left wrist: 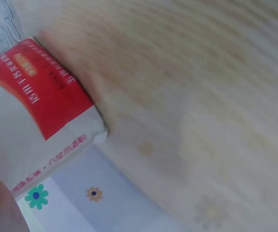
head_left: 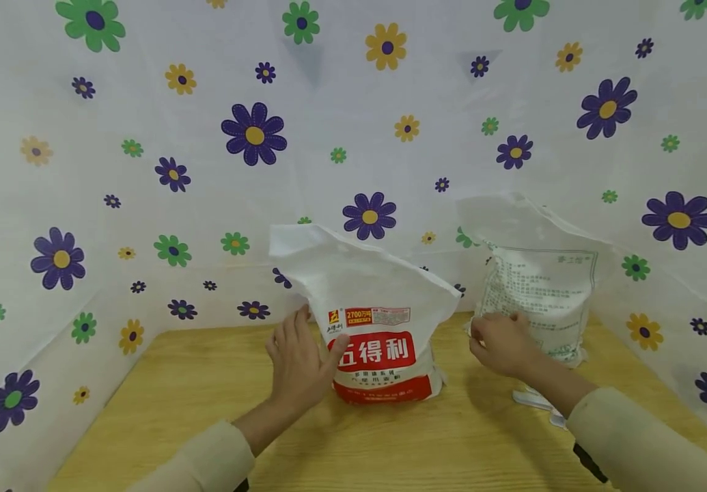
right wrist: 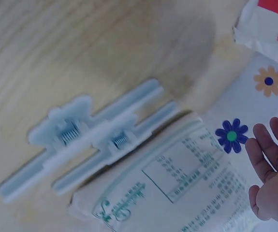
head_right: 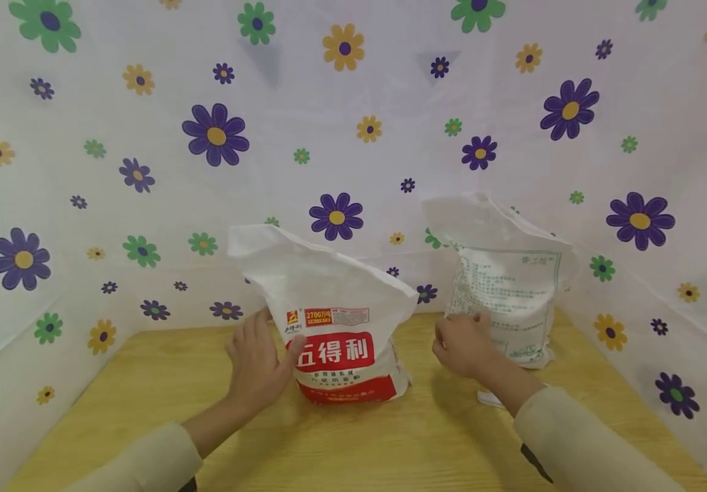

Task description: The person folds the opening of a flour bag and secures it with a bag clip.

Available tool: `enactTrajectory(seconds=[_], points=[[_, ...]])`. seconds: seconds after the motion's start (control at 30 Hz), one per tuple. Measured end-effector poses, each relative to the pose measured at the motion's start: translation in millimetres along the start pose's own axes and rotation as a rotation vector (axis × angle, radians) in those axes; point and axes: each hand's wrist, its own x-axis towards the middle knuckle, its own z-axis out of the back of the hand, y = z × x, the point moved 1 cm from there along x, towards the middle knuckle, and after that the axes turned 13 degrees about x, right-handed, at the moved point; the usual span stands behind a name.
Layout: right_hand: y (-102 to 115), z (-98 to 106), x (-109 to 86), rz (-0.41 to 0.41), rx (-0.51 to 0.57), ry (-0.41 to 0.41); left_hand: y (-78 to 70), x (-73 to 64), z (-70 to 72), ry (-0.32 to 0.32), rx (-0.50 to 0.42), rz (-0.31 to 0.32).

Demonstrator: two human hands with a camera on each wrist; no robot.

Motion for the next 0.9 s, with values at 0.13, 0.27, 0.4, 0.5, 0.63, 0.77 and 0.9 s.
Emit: enactTrajectory(seconds=[0.13,0.27,0.4,0.5,0.63,0.77,0.9], points=[[4,16,8.6,-0.004,0.038,-0.025,-0.1,6.0,11.4,-0.010,0.016,-0.021],[12,37,17.7,-0.040,0.113,-0.033,3.1,16.9,22.9,-0.047,0.050,-0.037],[18,53,24.5,-0.034,0.106,-0.037,7.6,28.3,35.1,-0.082,0.092,-0.037],[22,59,27.7,-0.018,0.102,-0.042,10.9,35.7,44.2,-0.101,0.097,-0.030],[26,64,31.5,0.004,0.125,-0.046,13.6,44.4,56.2,-0.135,0.077,-0.039],[31,68,35.2,0.031,0.150,-0.056,13.1,53.3,67.5,-0.162,0.085,-0.069],[37,72,38.1,0.042,0.149,-0.066,9.5,62.5,77.2,-0.172,0.088,-0.100]])
